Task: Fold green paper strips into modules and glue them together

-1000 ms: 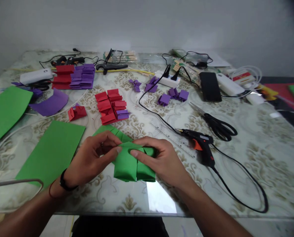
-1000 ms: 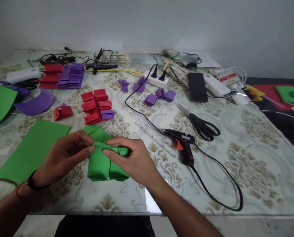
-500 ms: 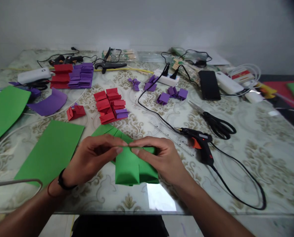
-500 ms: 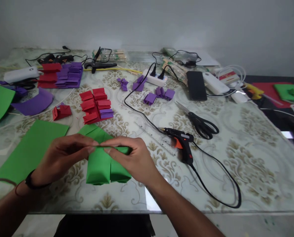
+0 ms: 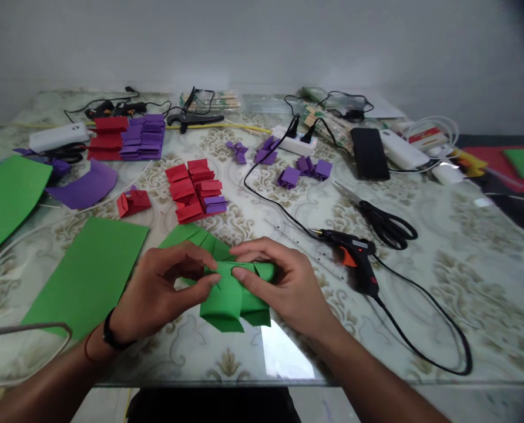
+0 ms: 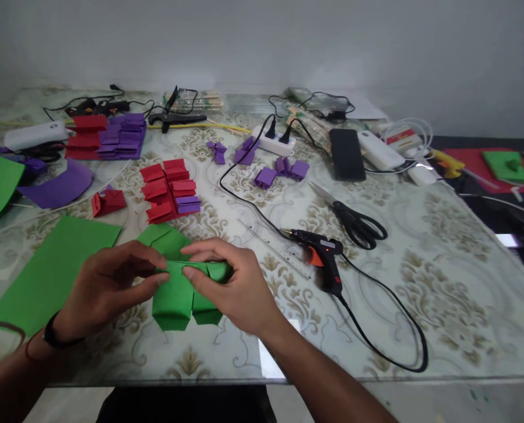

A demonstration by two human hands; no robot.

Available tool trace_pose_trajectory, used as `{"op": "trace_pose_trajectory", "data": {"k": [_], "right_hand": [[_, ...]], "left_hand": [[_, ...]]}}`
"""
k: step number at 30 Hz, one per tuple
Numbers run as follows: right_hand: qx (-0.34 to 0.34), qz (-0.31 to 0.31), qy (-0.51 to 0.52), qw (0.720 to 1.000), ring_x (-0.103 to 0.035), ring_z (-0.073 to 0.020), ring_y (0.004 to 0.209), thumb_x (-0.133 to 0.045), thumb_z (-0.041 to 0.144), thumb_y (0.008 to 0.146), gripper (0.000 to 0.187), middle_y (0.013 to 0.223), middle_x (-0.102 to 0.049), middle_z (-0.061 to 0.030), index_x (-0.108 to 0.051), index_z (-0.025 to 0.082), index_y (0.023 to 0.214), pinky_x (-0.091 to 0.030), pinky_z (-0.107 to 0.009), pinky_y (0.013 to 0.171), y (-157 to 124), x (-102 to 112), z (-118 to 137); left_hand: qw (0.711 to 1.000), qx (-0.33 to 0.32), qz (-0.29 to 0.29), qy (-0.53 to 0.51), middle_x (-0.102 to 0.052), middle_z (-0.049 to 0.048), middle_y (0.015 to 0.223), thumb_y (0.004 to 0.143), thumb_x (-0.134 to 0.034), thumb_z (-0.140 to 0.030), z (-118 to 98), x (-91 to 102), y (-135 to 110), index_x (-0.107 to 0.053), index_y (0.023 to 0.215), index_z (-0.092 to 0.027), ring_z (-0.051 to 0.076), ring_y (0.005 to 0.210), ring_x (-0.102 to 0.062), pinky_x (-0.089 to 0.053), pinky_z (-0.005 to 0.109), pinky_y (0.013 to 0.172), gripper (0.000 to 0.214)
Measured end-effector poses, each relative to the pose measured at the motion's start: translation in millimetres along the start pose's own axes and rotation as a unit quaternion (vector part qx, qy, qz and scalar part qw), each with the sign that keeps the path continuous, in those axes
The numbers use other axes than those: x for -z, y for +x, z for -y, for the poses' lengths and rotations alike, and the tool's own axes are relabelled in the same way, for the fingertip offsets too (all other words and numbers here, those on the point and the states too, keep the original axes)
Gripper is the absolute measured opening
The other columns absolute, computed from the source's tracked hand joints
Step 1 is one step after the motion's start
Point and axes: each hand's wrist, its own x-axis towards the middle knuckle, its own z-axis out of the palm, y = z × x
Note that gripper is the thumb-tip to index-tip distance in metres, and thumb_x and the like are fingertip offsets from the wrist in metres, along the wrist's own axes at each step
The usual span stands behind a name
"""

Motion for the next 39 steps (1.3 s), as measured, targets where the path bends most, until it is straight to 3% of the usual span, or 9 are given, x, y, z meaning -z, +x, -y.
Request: {"op": "trace_pose_trajectory", "data": {"k": [3,6,10,14,18,30,39], "right_hand": [[0.013,0.002,-0.010,1.000,-0.079,-0.0163,0.083,-0.081,0.023,0.089,0.018,0.088,-0.083,0.0018,-0.080,0.027,0.107,-0.059,-0.029,0.080,-0.8,-0.8,0.5],[0.022,0.002,-0.028,0.999,-0.079,-0.0166,0.084,-0.080,0.023,0.090,0.017,0.087,-0.083,0.0020,-0.080,0.026,0.106,-0.059,-0.030,0.084,-1.1,-1.5,1.3],[0.009,0.002,-0.044,0.999,-0.079,-0.0176,0.085,-0.081,0.027,0.090,0.018,0.091,-0.084,0.0008,-0.081,0.026,0.107,-0.059,-0.030,0.084,0.2,-2.1,0.9],[-0.018,0.015,-0.064,0.998,-0.076,-0.0164,0.077,-0.079,0.031,0.091,0.008,0.085,-0.083,0.0004,-0.082,0.024,0.093,-0.057,-0.027,0.071,2.0,-1.3,-0.2],[-0.033,0.023,-0.075,0.996,-0.068,-0.0142,0.065,-0.079,0.034,0.091,0.014,0.075,-0.080,0.0007,-0.083,0.022,0.084,-0.050,-0.025,0.060,2.6,0.3,0.0],[-0.022,0.030,-0.013,0.999,-0.068,-0.0140,0.068,-0.081,0.030,0.090,0.013,0.076,-0.080,0.0000,-0.082,0.021,0.081,-0.051,-0.025,0.064,2.7,1.5,-0.8],[-0.031,0.038,-0.015,0.999,-0.074,-0.0164,0.075,-0.079,0.030,0.090,0.010,0.082,-0.082,-0.0011,-0.081,0.022,0.085,-0.057,-0.026,0.069,4.5,-2.9,1.2]], "left_hand": [[0.999,0.050,0.000,-0.002,-0.078,-0.0003,0.075,0.084,-0.087,-0.028,0.9,-0.3,2.5,-0.079,0.100,-0.023,0.012,0.062,-0.069,-0.054,0.017,0.055,0.019],[0.996,0.078,0.032,0.029,-0.080,0.0014,0.074,0.089,-0.081,-0.033,0.6,1.0,5.8,-0.082,0.094,-0.021,0.013,0.060,-0.068,-0.050,0.018,0.052,0.013],[0.995,0.075,0.013,0.063,-0.080,0.0004,0.072,0.088,-0.081,-0.033,-0.5,1.8,7.1,-0.083,0.086,-0.022,0.014,0.059,-0.068,-0.049,0.020,0.053,0.012],[0.994,0.063,0.009,0.087,-0.080,0.0005,0.072,0.090,-0.080,-0.036,-1.7,1.9,6.2,-0.083,0.085,-0.023,0.016,0.061,-0.071,-0.050,0.022,0.054,0.015],[0.993,0.054,0.017,0.105,-0.080,0.0001,0.071,0.091,-0.078,-0.035,-2.6,2.6,5.7,-0.083,0.084,-0.023,0.015,0.061,-0.071,-0.049,0.021,0.054,0.015],[0.994,0.092,0.035,0.041,-0.082,0.0006,0.075,0.090,-0.077,-0.031,-2.7,2.1,8.6,-0.084,0.087,-0.021,0.013,0.063,-0.070,-0.053,0.019,0.057,0.013],[0.995,0.061,0.028,0.077,-0.087,0.0028,0.087,0.091,-0.081,-0.032,-1.0,2.8,5.5,-0.088,0.088,-0.024,0.018,0.073,-0.079,-0.059,0.023,0.066,0.011]]}}
